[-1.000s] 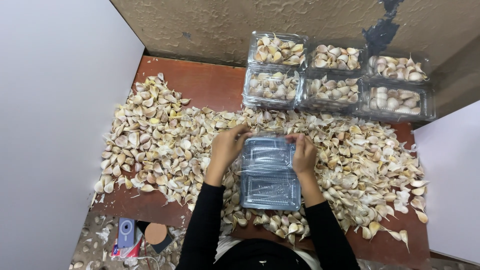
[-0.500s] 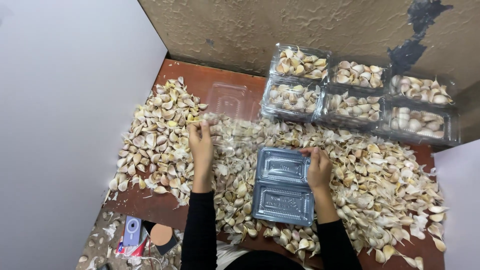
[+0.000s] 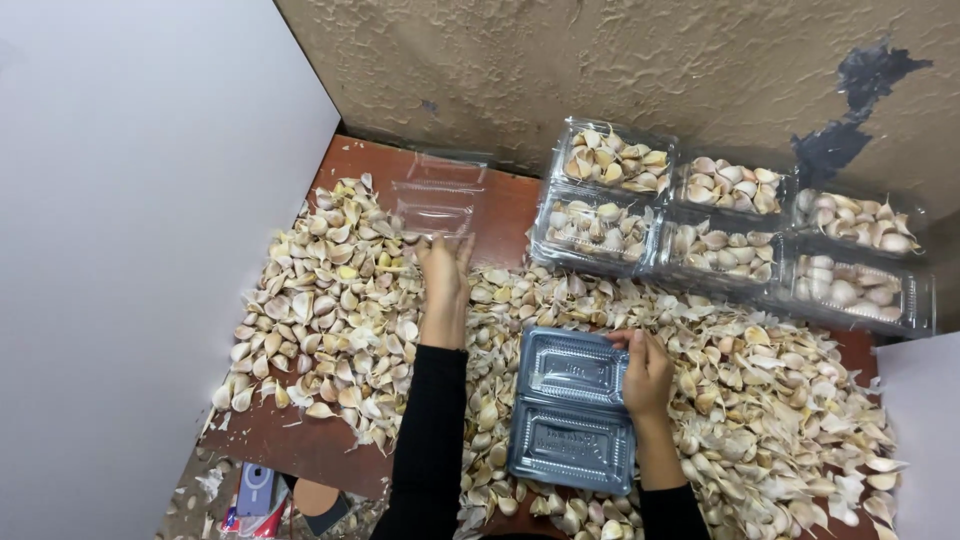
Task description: The person picks up individual garlic cloves from a large pile on a table and places them into a small clear plastic container by hand, occasionally rearranging the cloves to fit.
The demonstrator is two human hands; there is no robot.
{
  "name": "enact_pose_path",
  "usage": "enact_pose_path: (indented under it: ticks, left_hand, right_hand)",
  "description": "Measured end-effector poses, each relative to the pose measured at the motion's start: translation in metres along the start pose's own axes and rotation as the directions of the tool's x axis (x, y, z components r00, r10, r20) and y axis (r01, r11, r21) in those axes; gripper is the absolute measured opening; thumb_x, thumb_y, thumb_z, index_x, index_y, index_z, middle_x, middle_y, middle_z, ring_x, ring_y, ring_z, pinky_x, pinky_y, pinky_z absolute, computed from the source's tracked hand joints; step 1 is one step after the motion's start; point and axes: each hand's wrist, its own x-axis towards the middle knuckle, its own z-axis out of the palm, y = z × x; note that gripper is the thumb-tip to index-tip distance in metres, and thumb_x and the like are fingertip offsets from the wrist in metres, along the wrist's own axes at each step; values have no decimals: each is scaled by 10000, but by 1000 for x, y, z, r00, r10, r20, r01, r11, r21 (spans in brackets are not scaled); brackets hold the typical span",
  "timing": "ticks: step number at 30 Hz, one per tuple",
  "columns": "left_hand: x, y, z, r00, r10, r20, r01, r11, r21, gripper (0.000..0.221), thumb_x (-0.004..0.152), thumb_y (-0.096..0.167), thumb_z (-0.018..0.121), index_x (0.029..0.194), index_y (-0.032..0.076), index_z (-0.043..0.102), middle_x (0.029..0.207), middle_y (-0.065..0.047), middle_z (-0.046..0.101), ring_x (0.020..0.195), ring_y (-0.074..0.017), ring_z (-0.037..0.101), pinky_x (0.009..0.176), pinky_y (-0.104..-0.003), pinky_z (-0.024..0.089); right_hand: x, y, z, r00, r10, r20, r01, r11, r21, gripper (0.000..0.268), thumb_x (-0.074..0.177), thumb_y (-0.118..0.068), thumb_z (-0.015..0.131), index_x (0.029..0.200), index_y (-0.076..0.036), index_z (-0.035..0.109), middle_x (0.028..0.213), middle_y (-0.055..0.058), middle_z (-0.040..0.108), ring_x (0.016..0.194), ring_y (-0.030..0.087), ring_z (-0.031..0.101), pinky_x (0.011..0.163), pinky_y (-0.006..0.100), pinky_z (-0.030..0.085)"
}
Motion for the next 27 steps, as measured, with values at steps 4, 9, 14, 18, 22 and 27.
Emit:
enact_pose_path:
  ticks: [4, 9, 14, 18, 22, 27]
  left_hand:
    - [20, -30, -3, 994, -106, -19, 106, 994, 17, 411, 1035, 137, 455, 1349, -21, 242, 1220, -234, 325, 1148, -434, 545, 1038, -626, 485]
    - [-5, -27, -4, 995, 65, -80, -44, 969, 242, 265, 946, 101, 523, 1152, -21, 409, 1175, -244, 413, 1103, -419, 575, 967, -602, 543]
    - [-81, 9, 15, 975, 169, -143, -96, 906, 413, 297, 863, 122, 561, 1114, 4, 456, 1092, -191, 465, 1002, -281, 522, 805, -405, 568]
    - [-81, 3, -10, 955, 258, -149, -177, 893, 413, 347, 855, 84, 536, 1170, 42, 398, 1115, -171, 470, 987, -232, 483, 811, -355, 529]
    - [-89, 0, -21, 963, 252, -99, -209, 924, 320, 334, 963, 137, 509, 1248, 88, 343, 1139, -121, 502, 1013, -185, 470, 818, -318, 480]
    - [-170, 47, 23, 985, 165, -40, -147, 947, 284, 801, 1055, 229, 484, 1542, -60, -82, 1574, -425, 24, 1497, -522, 64, 1208, -601, 146]
  right_hand:
    - [2, 3, 0, 1000, -16, 3, 16, 1000, -20, 467, 1123, -256, 397, 870, -161, 778, 707, 53, 698, 813, 271, 642, 899, 377, 498]
    - [0, 11, -1, 1000, -23, 8, 23, 997, -70, 392, 1101, -266, 468, 874, -181, 776, 706, 37, 691, 805, 254, 642, 878, 359, 507]
    - [4, 7, 3, 978, -183, 98, 205, 925, -321, 138, 978, -339, 641, 996, -252, 746, 941, -19, 663, 940, 263, 614, 918, 407, 468]
    - [3, 10, 10, 942, -194, 275, 312, 808, -500, 299, 860, -422, 757, 1134, -315, 706, 1119, -74, 650, 1118, 193, 602, 1036, 430, 365]
    - [0, 27, 11, 945, -206, 253, 313, 791, -525, 263, 890, -436, 716, 1122, -314, 698, 1081, -93, 636, 1135, 156, 584, 1082, 431, 326]
    - [14, 13, -10, 960, -245, 136, 278, 779, -561, 290, 908, -450, 703, 1143, -282, 683, 1046, -41, 638, 1046, 244, 618, 989, 456, 403]
